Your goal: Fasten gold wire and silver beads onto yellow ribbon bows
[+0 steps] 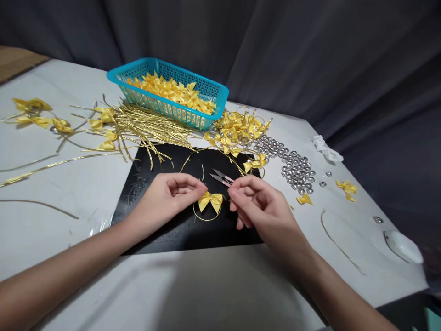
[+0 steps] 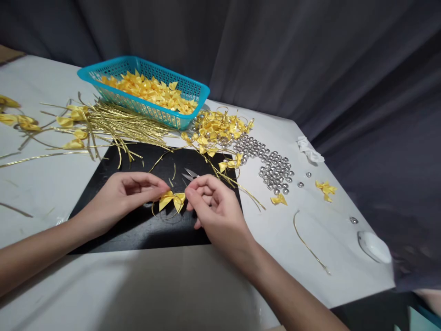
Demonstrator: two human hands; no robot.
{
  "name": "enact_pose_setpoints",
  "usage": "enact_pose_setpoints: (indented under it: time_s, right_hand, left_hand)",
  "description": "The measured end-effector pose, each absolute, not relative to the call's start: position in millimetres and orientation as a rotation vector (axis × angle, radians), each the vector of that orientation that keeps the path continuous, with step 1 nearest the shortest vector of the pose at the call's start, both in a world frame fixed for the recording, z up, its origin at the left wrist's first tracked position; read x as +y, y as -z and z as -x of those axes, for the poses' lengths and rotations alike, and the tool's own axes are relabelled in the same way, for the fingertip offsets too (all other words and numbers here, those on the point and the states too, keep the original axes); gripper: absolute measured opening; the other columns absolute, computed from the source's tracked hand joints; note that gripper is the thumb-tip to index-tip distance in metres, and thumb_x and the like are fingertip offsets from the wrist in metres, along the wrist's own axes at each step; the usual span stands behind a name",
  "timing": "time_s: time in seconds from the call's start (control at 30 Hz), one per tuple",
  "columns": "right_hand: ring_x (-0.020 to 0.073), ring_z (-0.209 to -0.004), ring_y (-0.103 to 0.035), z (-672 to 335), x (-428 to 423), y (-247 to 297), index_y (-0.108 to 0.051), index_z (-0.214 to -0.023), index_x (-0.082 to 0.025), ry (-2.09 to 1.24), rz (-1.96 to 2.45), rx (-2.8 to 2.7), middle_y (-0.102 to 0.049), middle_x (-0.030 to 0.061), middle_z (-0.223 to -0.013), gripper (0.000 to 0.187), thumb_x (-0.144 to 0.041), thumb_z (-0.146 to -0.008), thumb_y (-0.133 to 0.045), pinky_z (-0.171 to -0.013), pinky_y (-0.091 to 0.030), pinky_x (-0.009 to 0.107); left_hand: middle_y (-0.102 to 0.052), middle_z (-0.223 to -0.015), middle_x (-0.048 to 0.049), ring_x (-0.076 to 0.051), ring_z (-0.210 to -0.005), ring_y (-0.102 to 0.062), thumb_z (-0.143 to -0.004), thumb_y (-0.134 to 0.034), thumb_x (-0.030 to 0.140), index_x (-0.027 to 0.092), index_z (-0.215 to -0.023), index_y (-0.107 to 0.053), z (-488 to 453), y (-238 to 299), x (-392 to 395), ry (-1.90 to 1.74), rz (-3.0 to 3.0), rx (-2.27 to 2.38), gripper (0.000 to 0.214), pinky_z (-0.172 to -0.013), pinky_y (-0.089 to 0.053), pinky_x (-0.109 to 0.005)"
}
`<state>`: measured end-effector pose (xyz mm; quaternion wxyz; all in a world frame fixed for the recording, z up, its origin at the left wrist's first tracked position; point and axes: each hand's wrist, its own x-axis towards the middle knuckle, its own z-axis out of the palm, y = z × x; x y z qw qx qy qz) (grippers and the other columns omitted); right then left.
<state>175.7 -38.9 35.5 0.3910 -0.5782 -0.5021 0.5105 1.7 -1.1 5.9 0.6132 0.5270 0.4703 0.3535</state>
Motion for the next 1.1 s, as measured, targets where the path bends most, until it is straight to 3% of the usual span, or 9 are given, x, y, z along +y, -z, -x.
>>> enact_pose_setpoints:
  time_s: [0.2, 0.4, 0.67, 0.87, 1.1]
  right_hand:
    - [0.0022, -0.04, -0.044, -184, -41, -44, -0.051, -0.08, -0.019, -1.126, 1.36, -1.313, -0.047, -0.007, -0.057, 0.01, -0.027, -0.085, -0.054, -0.037, -0.033, 0.013]
    - [0.0033, -0.039, -0.038, -188, -41, -45, -0.051, -0.081, -0.02, -1.035, 1.294, -1.261, -0.039, -0.008, -0.054, 0.009, -0.028, -0.085, -0.054, -0.036, -0.032, 0.016]
    - [0.0022, -0.034, -0.034, -175, -37, -29, -0.047, -0.078, -0.018, -1.405, 1.579, -1.214, -0.038, -0.0087, -0.055, 0.019, -0.035, -0.08, -0.054, -0.033, -0.025, 0.017]
    - [0.003, -0.038, -0.021, -168, -37, -24, -0.053, -0.076, -0.017, -1.277, 1.689, -1.277, -0.024, -0.0108, -0.051, 0.021, -0.031, -0.067, -0.066, -0.036, -0.019, 0.019]
    - [0.0047, -0.044, -0.022, -167, -39, -25, -0.056, -0.069, -0.016, -1.299, 1.679, -1.349, -0.025, -0.0087, -0.05, 0.015, -0.029, -0.07, -0.062, -0.041, -0.015, 0.021]
  left_hand:
    - [-0.07, -0.068, -0.0004, -0.009, -0.061, -0.064, -0.06, -0.07, 0.018, 0.014, -0.069, -0.069, -5, -2, -1, -0.744, -1.221, 1.089, 0.01, -0.058, -0.05, -0.012]
    - [-0.069, -0.066, -0.0012, -0.01, -0.059, -0.063, -0.059, -0.068, 0.017, 0.012, -0.066, -0.066, -6, -1, -1, -0.718, -1.288, 1.097, 0.009, -0.057, -0.05, -0.014]
    - [-0.065, -0.067, -0.0013, -0.012, -0.061, -0.062, -0.061, -0.068, 0.02, 0.013, -0.068, -0.062, -5, -1, -1, -0.736, -1.297, 1.064, 0.011, -0.059, -0.052, -0.018]
    - [-0.062, -0.067, 0.0006, -0.009, -0.06, -0.059, -0.063, -0.069, 0.02, 0.013, -0.069, -0.06, -1, -1, -1, -0.758, -1.289, 1.004, 0.013, -0.058, -0.049, -0.015]
    - [-0.061, -0.068, 0.0008, -0.008, -0.061, -0.057, -0.066, -0.068, 0.021, 0.012, -0.072, -0.058, -3, -3, -2, -0.734, -1.285, 0.941, 0.014, -0.057, -0.046, -0.014]
